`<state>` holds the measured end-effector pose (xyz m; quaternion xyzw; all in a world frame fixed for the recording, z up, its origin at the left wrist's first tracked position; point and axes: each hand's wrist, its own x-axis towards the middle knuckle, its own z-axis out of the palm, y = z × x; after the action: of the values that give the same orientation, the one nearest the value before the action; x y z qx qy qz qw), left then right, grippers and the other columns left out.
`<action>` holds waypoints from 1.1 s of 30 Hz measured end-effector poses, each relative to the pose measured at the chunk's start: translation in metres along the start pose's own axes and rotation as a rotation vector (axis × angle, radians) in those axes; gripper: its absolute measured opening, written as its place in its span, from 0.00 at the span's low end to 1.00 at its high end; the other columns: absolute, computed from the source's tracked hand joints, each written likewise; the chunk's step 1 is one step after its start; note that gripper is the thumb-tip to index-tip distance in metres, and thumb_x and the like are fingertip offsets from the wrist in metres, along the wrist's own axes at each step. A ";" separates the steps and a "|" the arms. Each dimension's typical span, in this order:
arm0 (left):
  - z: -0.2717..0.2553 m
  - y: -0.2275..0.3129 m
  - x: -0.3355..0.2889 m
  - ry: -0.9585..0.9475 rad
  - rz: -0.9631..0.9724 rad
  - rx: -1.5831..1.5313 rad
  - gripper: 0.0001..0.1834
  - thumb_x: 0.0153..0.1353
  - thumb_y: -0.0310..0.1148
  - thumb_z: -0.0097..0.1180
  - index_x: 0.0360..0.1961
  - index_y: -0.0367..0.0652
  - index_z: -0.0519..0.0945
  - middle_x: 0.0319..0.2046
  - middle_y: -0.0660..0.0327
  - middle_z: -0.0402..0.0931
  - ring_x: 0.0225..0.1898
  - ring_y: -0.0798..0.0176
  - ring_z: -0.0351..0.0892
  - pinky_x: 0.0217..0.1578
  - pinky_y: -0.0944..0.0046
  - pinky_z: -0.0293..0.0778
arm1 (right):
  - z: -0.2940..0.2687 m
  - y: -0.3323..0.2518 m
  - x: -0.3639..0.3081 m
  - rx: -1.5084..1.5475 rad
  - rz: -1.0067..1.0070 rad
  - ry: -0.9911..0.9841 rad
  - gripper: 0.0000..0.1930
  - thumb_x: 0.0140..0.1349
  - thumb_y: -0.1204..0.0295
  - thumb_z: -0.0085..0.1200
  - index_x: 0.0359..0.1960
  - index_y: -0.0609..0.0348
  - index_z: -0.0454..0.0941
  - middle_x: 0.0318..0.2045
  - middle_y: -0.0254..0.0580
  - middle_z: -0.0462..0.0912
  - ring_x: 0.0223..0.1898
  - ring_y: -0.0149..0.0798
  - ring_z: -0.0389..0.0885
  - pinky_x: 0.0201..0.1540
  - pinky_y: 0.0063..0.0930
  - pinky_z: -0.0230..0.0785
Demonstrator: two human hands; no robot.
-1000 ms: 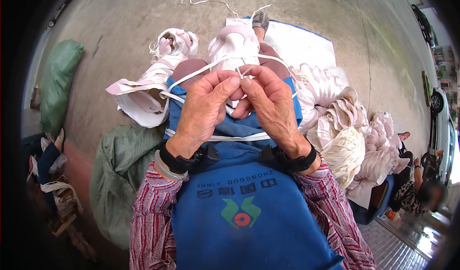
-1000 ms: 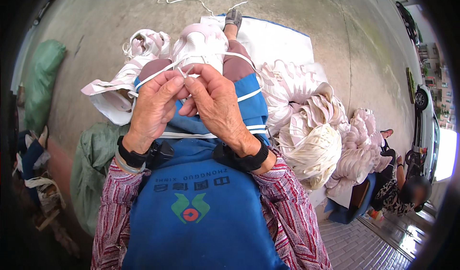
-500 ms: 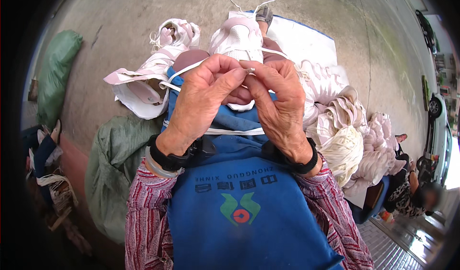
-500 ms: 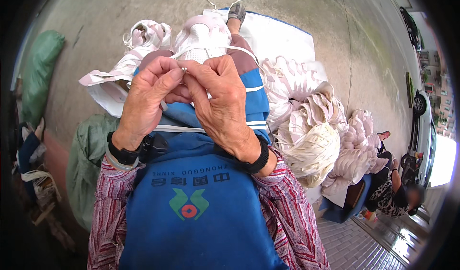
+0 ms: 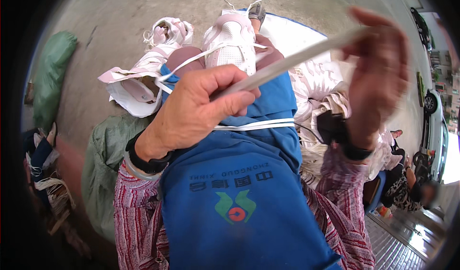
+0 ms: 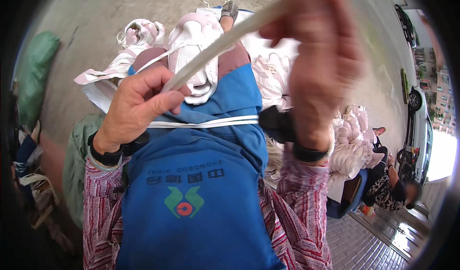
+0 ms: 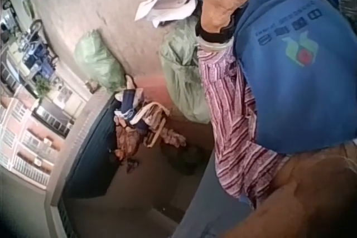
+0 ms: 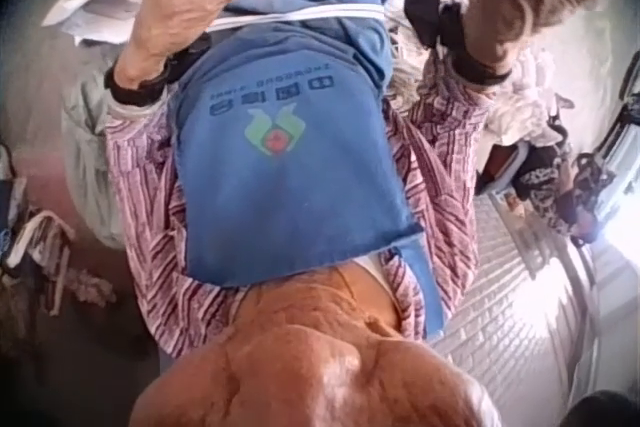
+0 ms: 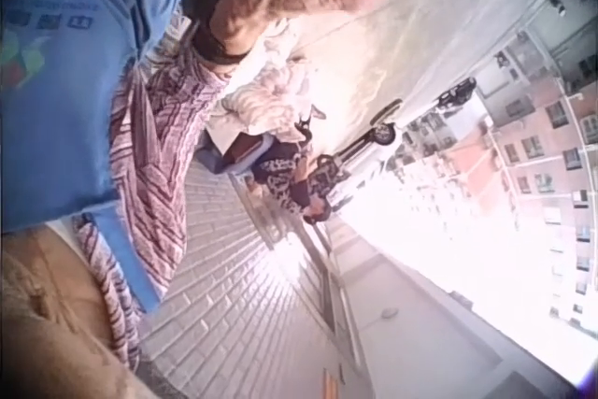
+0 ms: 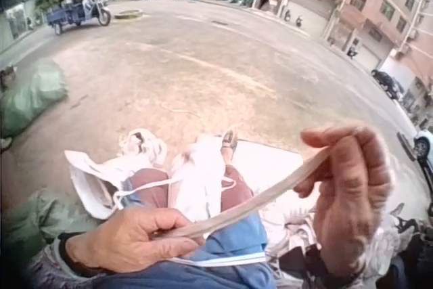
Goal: The recorder is lacing a pair of white and pink athletic shoes while sitting in an outdoor area.
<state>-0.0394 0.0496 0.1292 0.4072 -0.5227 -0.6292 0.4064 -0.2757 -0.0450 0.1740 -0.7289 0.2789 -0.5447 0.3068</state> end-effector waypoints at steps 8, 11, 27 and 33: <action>-0.010 -0.010 0.003 0.201 0.362 0.206 0.17 0.59 0.30 0.60 0.49 0.38 0.76 0.47 0.60 0.75 0.53 0.66 0.70 0.56 0.64 0.64 | -0.148 -0.058 0.016 -0.028 -0.060 0.283 0.16 0.70 0.67 0.40 0.47 0.68 0.73 0.40 0.49 0.79 0.28 0.25 0.73 0.29 0.18 0.68; -0.025 -0.018 0.001 0.321 0.267 -0.066 0.14 0.61 0.32 0.57 0.46 0.36 0.77 0.43 0.60 0.77 0.48 0.68 0.73 0.53 0.67 0.66 | -0.177 -0.081 0.007 -0.059 -0.074 0.328 0.15 0.69 0.68 0.40 0.47 0.68 0.73 0.40 0.48 0.78 0.28 0.26 0.73 0.29 0.18 0.68; 0.013 -0.101 0.101 0.233 -0.342 -1.220 0.13 0.66 0.35 0.50 0.41 0.33 0.73 0.43 0.47 0.76 0.48 0.50 0.77 0.52 0.48 0.74 | -0.221 -0.093 -0.044 -0.190 -0.007 0.516 0.14 0.68 0.72 0.41 0.46 0.71 0.72 0.36 0.46 0.75 0.28 0.28 0.71 0.29 0.19 0.65; -0.004 -0.104 0.071 0.149 -0.373 -1.051 0.16 0.69 0.38 0.44 0.42 0.34 0.73 0.39 0.52 0.77 0.40 0.55 0.79 0.48 0.55 0.77 | -0.230 -0.094 -0.048 -0.193 0.003 0.543 0.13 0.67 0.73 0.42 0.45 0.72 0.72 0.34 0.46 0.73 0.29 0.29 0.70 0.29 0.20 0.64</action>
<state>-0.0686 -0.0058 0.0196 0.2789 -0.0279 -0.8358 0.4721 -0.5032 0.0189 0.2646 -0.5820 0.4023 -0.6904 0.1510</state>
